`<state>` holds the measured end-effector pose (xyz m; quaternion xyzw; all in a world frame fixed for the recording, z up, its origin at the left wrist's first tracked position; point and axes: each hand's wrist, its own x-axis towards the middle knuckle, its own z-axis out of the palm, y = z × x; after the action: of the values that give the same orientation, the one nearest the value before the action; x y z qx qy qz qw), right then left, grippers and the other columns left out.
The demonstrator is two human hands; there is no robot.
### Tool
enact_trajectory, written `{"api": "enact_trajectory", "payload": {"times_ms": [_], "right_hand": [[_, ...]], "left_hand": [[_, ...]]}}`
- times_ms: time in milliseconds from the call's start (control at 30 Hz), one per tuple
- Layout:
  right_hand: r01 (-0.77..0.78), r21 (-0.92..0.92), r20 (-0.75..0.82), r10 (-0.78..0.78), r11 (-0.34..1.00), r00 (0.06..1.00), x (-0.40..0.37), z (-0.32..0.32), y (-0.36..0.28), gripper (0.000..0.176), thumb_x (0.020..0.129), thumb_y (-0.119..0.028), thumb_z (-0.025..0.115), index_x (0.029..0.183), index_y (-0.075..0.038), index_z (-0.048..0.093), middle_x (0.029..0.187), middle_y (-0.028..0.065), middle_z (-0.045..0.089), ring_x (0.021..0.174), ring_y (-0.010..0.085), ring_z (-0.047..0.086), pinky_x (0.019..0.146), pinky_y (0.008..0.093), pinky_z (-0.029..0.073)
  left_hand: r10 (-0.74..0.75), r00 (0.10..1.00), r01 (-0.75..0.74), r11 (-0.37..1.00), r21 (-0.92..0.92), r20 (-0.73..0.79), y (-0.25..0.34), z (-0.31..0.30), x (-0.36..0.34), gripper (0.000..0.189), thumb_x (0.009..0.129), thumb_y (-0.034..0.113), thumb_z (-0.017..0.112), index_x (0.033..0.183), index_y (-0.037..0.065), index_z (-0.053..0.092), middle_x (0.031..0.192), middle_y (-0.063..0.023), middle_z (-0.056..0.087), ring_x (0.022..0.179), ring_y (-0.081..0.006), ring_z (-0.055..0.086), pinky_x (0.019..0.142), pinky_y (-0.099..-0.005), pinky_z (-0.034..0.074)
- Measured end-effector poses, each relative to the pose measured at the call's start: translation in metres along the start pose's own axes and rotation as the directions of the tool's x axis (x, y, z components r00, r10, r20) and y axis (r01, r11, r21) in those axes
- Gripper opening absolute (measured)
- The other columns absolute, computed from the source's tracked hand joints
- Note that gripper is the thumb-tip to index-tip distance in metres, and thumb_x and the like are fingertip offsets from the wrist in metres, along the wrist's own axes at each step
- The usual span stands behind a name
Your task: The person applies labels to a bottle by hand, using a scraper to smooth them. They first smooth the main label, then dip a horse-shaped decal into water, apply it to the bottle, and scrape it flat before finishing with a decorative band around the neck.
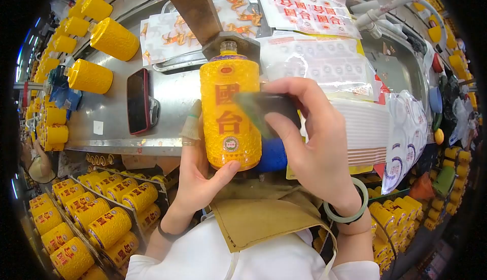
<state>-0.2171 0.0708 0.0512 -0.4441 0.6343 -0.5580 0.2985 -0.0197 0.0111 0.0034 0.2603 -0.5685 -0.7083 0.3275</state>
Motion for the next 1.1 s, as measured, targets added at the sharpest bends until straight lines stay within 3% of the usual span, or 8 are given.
{"api": "enact_trajectory", "payload": {"times_ms": [67, 200, 367, 500, 567, 733, 967, 1100], "right_hand": [[0.205, -0.227, 0.06, -0.196, 0.952, 0.979, 0.005, 0.0, -0.014, 0.031, 0.086, 0.012, 0.063, 0.114, 0.0, 0.07, 0.105, 0.0131, 0.072, 0.082, 0.0287, 0.069, 0.087, 0.037, 0.054], [0.483, -0.327, 0.41, -0.339, 0.812, 0.847, 0.011, 0.002, -0.026, 0.042, 0.077, 0.007, 0.071, 0.118, -0.001, 0.072, 0.102, 0.0121, 0.072, 0.09, 0.0319, 0.062, 0.081, 0.0386, 0.049], [0.527, -0.542, 0.298, -0.437, 0.655, 0.849, 0.017, 0.005, -0.028, 0.041, 0.078, 0.009, 0.071, 0.118, -0.003, 0.072, 0.102, 0.0117, 0.073, 0.09, 0.0309, 0.063, 0.08, 0.0389, 0.05], [0.463, -0.354, 0.322, -0.358, 0.813, 0.876, 0.01, 0.003, -0.024, 0.036, 0.082, 0.007, 0.072, 0.116, -0.002, 0.072, 0.103, 0.0122, 0.071, 0.083, 0.0271, 0.066, 0.082, 0.0358, 0.051], [0.304, -0.358, 0.131, -0.275, 0.883, 0.952, 0.004, 0.005, -0.01, 0.032, 0.082, 0.004, 0.074, 0.113, -0.002, 0.071, 0.097, 0.0139, 0.07, 0.084, 0.0359, 0.063, 0.078, 0.0416, 0.053], [-0.009, -0.065, -0.08, 0.004, 0.998, 0.997, -0.011, -0.006, 0.001, 0.03, 0.096, 0.004, 0.065, 0.125, -0.001, 0.063, 0.107, 0.0033, 0.068, 0.092, 0.0082, 0.062, 0.073, 0.0251, 0.054], [-0.139, 0.12, -0.032, 0.144, 0.983, 0.989, -0.039, 0.009, 0.014, 0.027, 0.098, 0.002, 0.065, 0.125, -0.002, 0.062, 0.108, 0.0023, 0.065, 0.093, 0.0087, 0.062, 0.076, 0.023, 0.054], [-0.157, -0.208, -0.082, 0.143, 0.965, 0.986, -0.045, 0.0, 0.032, 0.022, 0.097, 0.0, 0.065, 0.118, -0.003, 0.065, 0.104, 0.003, 0.065, 0.087, 0.0089, 0.061, 0.071, 0.0237, 0.05]], "left_hand": [[-0.007, 1.0, 0.007, 1.0, 0.021, 0.022, -0.002, -0.002, -0.002, 0.1, 0.089, -0.006, 0.07, 0.164, 0.001, 0.004, 0.161, -0.0165, 0.031, 0.148, -0.0267, 0.038, 0.12, -0.0423, 0.036], [-0.049, 0.998, 0.049, 0.999, 0.01, 0.028, 0.002, 0.001, -0.002, 0.101, 0.09, -0.007, 0.067, 0.166, 0.004, 0.001, 0.166, -0.016, 0.023, 0.152, -0.0275, 0.031, 0.123, -0.0439, 0.032], [-0.003, 1.0, 0.003, 1.0, 0.004, 0.006, -0.001, 0.003, -0.003, 0.099, 0.09, -0.007, 0.069, 0.165, 0.001, 0.004, 0.163, -0.0161, 0.027, 0.15, -0.0264, 0.034, 0.122, -0.0431, 0.033], [-0.056, 0.998, 0.055, 0.995, -0.081, -0.004, 0.003, -0.004, -0.001, 0.098, 0.091, -0.004, 0.071, 0.164, -0.001, 0.006, 0.161, -0.0166, 0.031, 0.149, -0.0263, 0.036, 0.121, -0.0424, 0.034], [-0.06, 0.998, 0.058, 0.992, -0.116, -0.012, 0.002, -0.004, -0.001, 0.097, 0.092, -0.003, 0.07, 0.164, -0.001, 0.006, 0.163, -0.0164, 0.029, 0.149, -0.0269, 0.035, 0.122, -0.0427, 0.033], [-0.072, 0.997, 0.069, 0.993, -0.098, -0.019, 0.002, -0.002, -0.001, 0.092, 0.095, -0.002, 0.068, 0.164, -0.001, 0.007, 0.163, -0.0168, 0.03, 0.15, -0.0275, 0.035, 0.123, -0.0431, 0.031], [-0.055, 0.998, 0.053, 0.994, -0.091, -0.025, -0.001, -0.002, -0.002, 0.093, 0.094, -0.002, 0.069, 0.164, -0.001, 0.008, 0.162, -0.0173, 0.03, 0.15, -0.0275, 0.035, 0.123, -0.0433, 0.032], [-0.031, 0.999, 0.031, 1.0, -0.008, -0.026, -0.005, -0.004, -0.006, 0.102, 0.089, 0.0, 0.078, 0.164, -0.002, 0.01, 0.162, -0.0184, 0.031, 0.148, -0.0274, 0.038, 0.12, -0.0427, 0.036]]}}
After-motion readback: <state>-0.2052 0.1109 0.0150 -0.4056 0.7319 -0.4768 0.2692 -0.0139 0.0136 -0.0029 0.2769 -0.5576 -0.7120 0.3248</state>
